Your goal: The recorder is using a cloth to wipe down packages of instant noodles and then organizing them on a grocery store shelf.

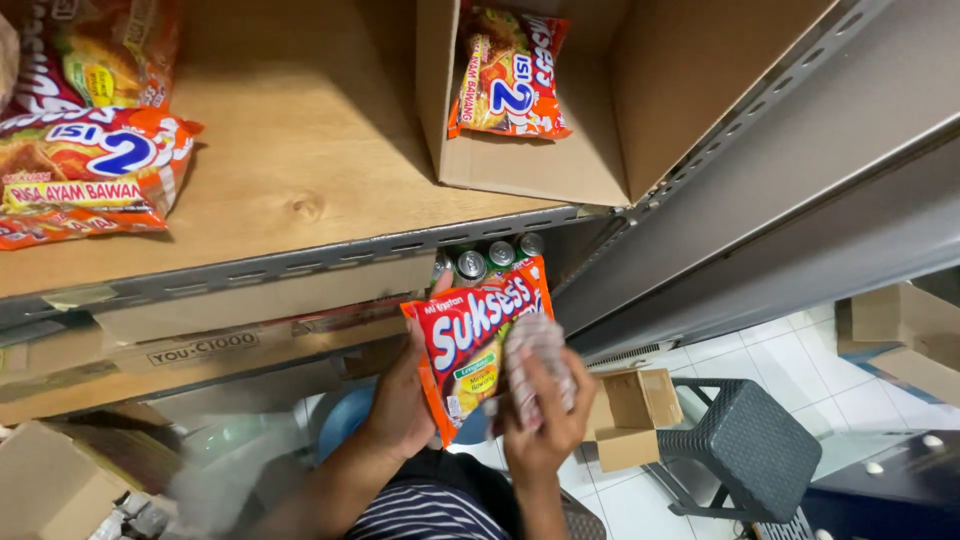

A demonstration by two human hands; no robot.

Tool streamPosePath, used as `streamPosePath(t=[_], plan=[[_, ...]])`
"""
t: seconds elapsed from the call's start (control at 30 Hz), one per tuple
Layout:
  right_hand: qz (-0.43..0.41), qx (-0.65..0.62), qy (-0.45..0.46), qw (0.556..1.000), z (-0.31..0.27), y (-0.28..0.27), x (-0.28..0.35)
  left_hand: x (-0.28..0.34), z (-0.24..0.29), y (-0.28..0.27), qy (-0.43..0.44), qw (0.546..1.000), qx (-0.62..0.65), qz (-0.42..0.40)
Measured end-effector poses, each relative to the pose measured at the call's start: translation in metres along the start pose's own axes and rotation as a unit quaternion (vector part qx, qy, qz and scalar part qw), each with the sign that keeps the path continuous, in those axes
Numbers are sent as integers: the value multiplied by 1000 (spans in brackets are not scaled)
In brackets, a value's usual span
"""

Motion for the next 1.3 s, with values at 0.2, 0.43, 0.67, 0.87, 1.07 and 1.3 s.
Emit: streamPosePath(t=[0.2,0.43,0.67,0.87,1.07,1.3], plan=[[-100,-73,-298,947,-21,5,27,2,8,1,-35,999,8,35],[49,-41,6,998,32,-3,-2,4,6,0,-35,999,-28,15],[-23,-47,-182,982,2,-10,17,28,-83,-142,7,868,-495,-44],[46,-86,48,994,45,0,-18,6,-10,7,-51,961,-253,-96],[74,-72,57,993,47,1,5,2,-6,0,-52,994,-97,-9],[-32,-68,-249,965,16,5,27,-7,-7,0,28,998,-14,46]])
Point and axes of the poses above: each hand's wrist, its own x-axis away from the middle knuckle, its own y-axis out of the palm, z = x × y, the point moved 2 cm from there along -x, towards the middle knuckle, and after that the axes turned 1 degree about x, right-handed, at the moved point
